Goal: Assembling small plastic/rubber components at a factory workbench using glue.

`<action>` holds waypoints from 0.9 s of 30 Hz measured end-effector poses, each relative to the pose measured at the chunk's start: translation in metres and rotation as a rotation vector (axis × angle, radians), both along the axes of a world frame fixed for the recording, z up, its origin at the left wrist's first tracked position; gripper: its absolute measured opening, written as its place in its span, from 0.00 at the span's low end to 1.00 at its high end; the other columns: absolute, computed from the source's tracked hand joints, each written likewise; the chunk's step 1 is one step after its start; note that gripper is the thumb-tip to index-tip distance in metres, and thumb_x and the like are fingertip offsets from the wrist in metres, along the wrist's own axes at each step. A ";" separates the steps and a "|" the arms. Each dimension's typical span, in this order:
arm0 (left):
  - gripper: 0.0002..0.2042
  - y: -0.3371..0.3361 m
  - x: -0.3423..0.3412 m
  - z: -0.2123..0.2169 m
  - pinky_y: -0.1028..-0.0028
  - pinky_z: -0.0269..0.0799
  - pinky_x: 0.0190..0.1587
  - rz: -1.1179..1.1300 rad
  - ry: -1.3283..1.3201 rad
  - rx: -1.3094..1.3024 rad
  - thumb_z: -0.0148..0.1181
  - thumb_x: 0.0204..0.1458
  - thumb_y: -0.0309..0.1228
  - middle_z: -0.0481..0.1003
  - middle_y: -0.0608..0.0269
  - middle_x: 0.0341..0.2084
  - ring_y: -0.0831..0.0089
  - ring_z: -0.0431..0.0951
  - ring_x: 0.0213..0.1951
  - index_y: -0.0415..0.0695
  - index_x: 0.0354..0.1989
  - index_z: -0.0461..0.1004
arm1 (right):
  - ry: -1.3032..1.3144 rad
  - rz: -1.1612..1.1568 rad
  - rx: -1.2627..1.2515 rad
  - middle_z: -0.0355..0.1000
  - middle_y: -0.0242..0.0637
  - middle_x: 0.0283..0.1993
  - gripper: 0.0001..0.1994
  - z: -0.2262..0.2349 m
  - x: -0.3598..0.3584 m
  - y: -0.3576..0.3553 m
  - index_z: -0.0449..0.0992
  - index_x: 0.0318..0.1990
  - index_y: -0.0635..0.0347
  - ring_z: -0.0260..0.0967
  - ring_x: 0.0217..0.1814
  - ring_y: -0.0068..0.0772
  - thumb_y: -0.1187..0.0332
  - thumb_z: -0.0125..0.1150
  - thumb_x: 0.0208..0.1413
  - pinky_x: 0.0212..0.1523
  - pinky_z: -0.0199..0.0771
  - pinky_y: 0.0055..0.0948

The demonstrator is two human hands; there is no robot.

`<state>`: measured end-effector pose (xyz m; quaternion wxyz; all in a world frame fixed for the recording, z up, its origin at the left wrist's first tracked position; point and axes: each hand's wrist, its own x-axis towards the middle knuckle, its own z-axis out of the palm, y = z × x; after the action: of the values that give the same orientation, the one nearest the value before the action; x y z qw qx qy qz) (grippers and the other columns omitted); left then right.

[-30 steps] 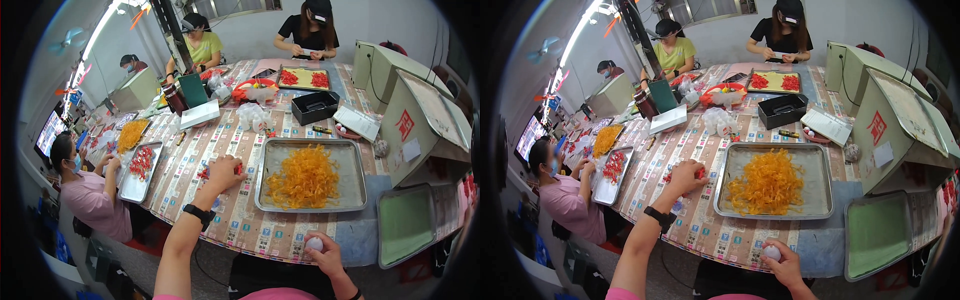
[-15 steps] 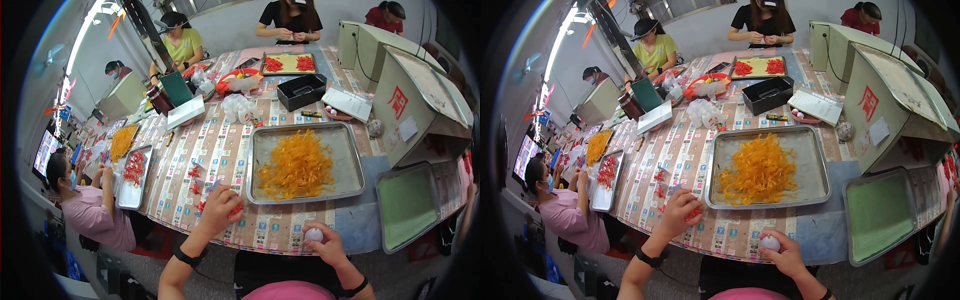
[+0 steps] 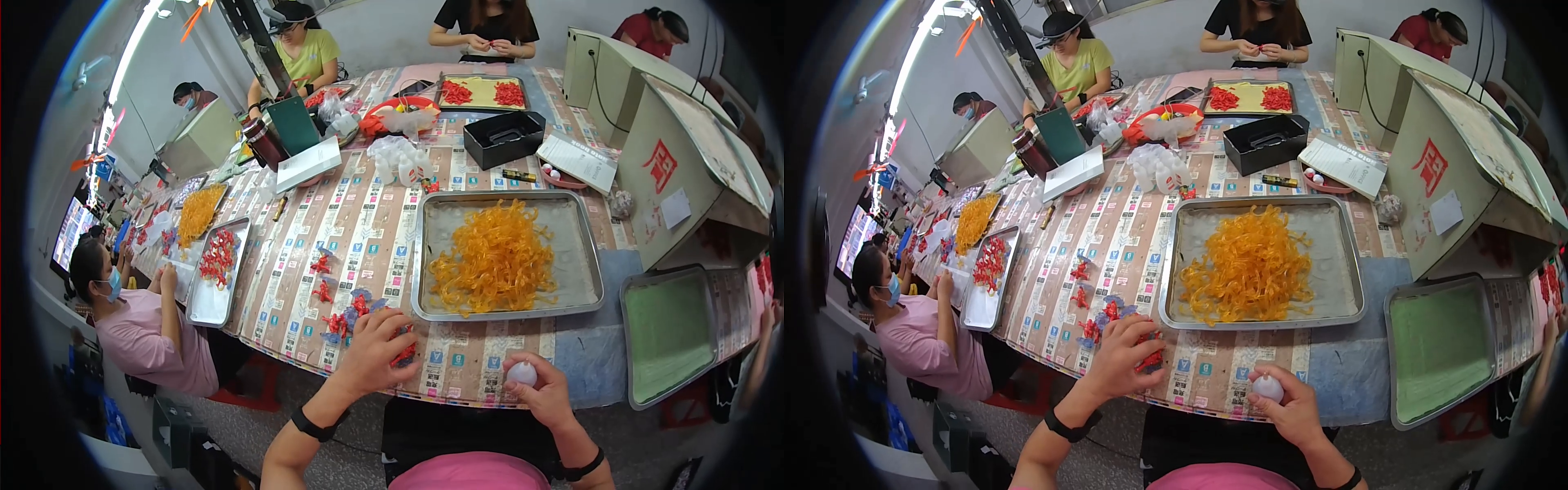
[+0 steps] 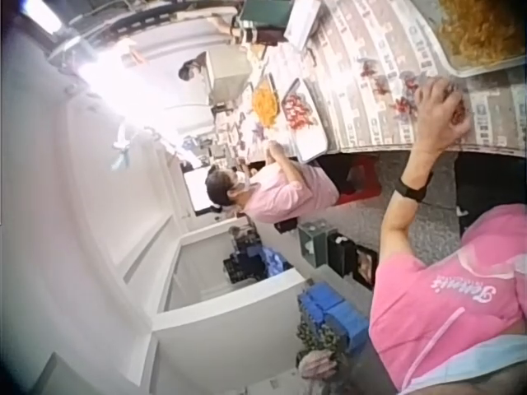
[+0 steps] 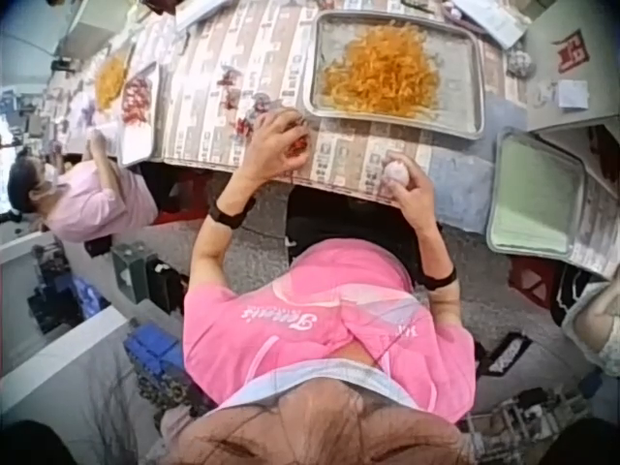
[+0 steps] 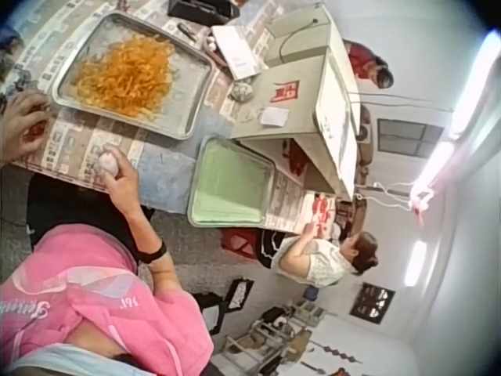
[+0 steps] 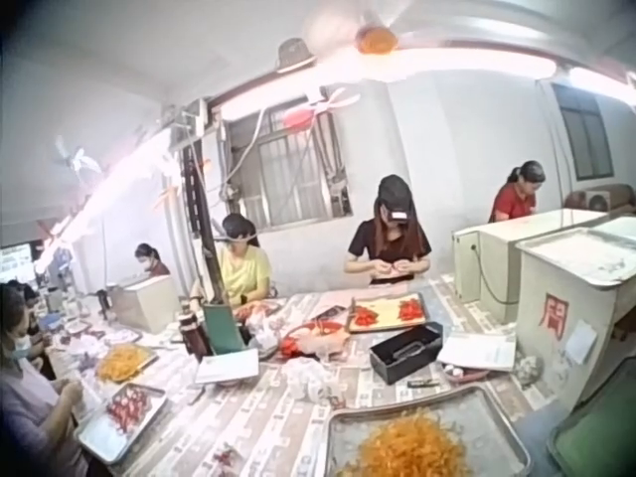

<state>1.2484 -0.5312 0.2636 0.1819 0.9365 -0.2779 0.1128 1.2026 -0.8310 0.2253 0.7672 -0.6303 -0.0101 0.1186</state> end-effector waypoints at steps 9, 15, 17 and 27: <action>0.22 0.001 -0.006 0.010 0.63 0.58 0.55 0.085 0.035 -0.101 0.70 0.36 0.37 0.70 0.60 0.47 0.60 0.68 0.53 0.46 0.42 0.76 | -0.164 -0.129 -0.278 0.71 0.31 0.41 0.17 -0.009 0.008 -0.010 0.75 0.45 0.62 0.67 0.40 0.20 0.78 0.68 0.45 0.39 0.69 0.21; 0.23 0.043 0.005 -0.005 0.62 0.61 0.55 0.307 -0.146 -0.311 0.70 0.36 0.33 0.70 0.55 0.47 0.57 0.68 0.52 0.44 0.44 0.75 | -0.160 -0.205 -0.297 0.71 0.31 0.42 0.16 -0.013 0.008 -0.011 0.75 0.44 0.62 0.67 0.42 0.20 0.78 0.67 0.46 0.42 0.68 0.20; 0.27 0.078 0.021 -0.023 0.59 0.58 0.59 0.418 -0.215 -0.303 0.69 0.37 0.35 0.67 0.49 0.52 0.52 0.66 0.54 0.43 0.50 0.72 | -0.132 -0.198 -0.291 0.71 0.32 0.42 0.16 -0.011 0.007 -0.011 0.74 0.45 0.61 0.67 0.43 0.21 0.78 0.67 0.46 0.43 0.68 0.21; 0.27 0.145 0.078 -0.051 0.66 0.65 0.55 0.372 0.187 -0.277 0.64 0.44 0.36 0.64 0.49 0.58 0.58 0.69 0.54 0.42 0.55 0.71 | -0.301 -0.221 -0.616 0.63 0.47 0.59 0.31 0.010 -0.005 -0.024 0.63 0.59 0.58 0.61 0.61 0.46 0.74 0.66 0.43 0.61 0.61 0.35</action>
<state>1.3263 -0.3864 0.2126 0.3098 0.9439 -0.0647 0.0942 1.1974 -0.8552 0.2353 0.5395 -0.8395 -0.0183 -0.0616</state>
